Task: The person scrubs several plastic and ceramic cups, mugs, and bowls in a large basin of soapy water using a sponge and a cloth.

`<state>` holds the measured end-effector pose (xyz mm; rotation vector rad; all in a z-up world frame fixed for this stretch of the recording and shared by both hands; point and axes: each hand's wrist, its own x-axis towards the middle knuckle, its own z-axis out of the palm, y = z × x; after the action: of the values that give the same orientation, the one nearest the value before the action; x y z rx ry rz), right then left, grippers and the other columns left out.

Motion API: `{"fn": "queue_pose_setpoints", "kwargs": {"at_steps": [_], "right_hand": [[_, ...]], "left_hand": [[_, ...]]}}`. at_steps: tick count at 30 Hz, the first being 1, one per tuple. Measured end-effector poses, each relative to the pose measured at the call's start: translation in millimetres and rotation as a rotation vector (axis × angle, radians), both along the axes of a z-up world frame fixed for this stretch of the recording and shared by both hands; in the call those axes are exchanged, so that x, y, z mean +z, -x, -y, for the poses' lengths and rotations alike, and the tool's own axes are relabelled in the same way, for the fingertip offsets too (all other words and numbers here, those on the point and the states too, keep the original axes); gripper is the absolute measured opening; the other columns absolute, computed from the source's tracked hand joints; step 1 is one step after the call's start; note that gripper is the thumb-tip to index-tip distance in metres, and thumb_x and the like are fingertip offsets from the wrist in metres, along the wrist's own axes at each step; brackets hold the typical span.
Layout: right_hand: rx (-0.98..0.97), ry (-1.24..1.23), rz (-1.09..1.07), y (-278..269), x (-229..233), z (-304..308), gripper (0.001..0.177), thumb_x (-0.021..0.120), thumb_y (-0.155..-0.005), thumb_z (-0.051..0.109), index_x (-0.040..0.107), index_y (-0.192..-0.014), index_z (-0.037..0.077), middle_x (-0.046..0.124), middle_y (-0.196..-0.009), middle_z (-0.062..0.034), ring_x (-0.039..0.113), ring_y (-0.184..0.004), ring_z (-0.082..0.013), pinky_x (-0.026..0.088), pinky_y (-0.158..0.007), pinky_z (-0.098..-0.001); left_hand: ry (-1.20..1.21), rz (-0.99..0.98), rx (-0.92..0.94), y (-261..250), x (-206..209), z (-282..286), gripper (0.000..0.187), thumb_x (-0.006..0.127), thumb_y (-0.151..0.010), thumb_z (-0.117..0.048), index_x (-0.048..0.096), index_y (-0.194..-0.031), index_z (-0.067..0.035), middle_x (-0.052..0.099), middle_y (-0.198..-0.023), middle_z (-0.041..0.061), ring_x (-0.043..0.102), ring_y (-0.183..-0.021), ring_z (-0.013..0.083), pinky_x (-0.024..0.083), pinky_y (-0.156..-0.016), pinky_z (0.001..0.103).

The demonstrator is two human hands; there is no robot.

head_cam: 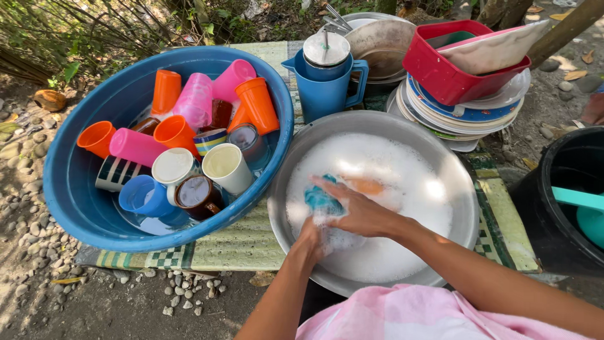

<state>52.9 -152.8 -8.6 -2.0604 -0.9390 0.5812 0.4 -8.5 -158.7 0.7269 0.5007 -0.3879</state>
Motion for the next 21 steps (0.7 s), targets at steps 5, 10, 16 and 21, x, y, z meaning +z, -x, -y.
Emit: {"fn": "queue_pose_setpoints", "kwargs": {"at_steps": [5, 10, 16, 21], "right_hand": [[0.015, 0.185, 0.077, -4, -26, 5, 0.074, 0.063, -0.083, 0.025, 0.040, -0.154, 0.027, 0.046, -0.159, -0.0122, 0.023, -0.157, -0.0347, 0.026, -0.122, -0.0480], [-0.164, 0.501, 0.206, -18, -48, 23, 0.074, 0.068, -0.087, 0.035, 0.038, -0.155, 0.032, 0.035, -0.161, -0.0137, 0.026, -0.152, -0.0313, 0.017, -0.123, -0.0548], [-0.432, 0.658, 0.127, -66, -96, 71, 0.072, 0.074, -0.085, 0.039, 0.046, -0.150, 0.027, 0.032, -0.163, -0.0122, 0.027, -0.151, -0.0336, 0.019, -0.124, -0.0527], [-0.554, 0.608, 0.241, -100, -147, 112, 0.082, 0.066, -0.077, 0.004, 0.047, -0.155, 0.022, 0.030, -0.167, -0.0162, 0.029, -0.153, -0.0392, 0.026, -0.125, -0.0469]], "left_hand": [[-0.372, -0.060, 0.276, -2, 23, 13, 0.052, 0.066, -0.087, -0.018, 0.056, -0.137, -0.011, 0.069, -0.121, 0.010, 0.066, -0.109, 0.0219, 0.055, -0.090, 0.038], [-0.403, -0.047, 0.318, 2, 16, 12, 0.059, 0.062, -0.087, -0.015, 0.051, -0.145, -0.013, 0.070, -0.122, 0.012, 0.067, -0.108, 0.0237, 0.056, -0.090, 0.037], [-0.538, -0.123, 0.375, -1, 1, 15, 0.048, 0.070, -0.092, -0.016, 0.057, -0.137, -0.005, 0.072, -0.119, 0.012, 0.069, -0.102, 0.0211, 0.055, -0.088, 0.033], [-0.679, 0.000, 0.160, 6, 7, 22, 0.034, 0.072, -0.089, -0.009, 0.066, -0.120, 0.004, 0.075, -0.105, 0.014, 0.071, -0.091, 0.0196, 0.057, -0.082, 0.032]]}}
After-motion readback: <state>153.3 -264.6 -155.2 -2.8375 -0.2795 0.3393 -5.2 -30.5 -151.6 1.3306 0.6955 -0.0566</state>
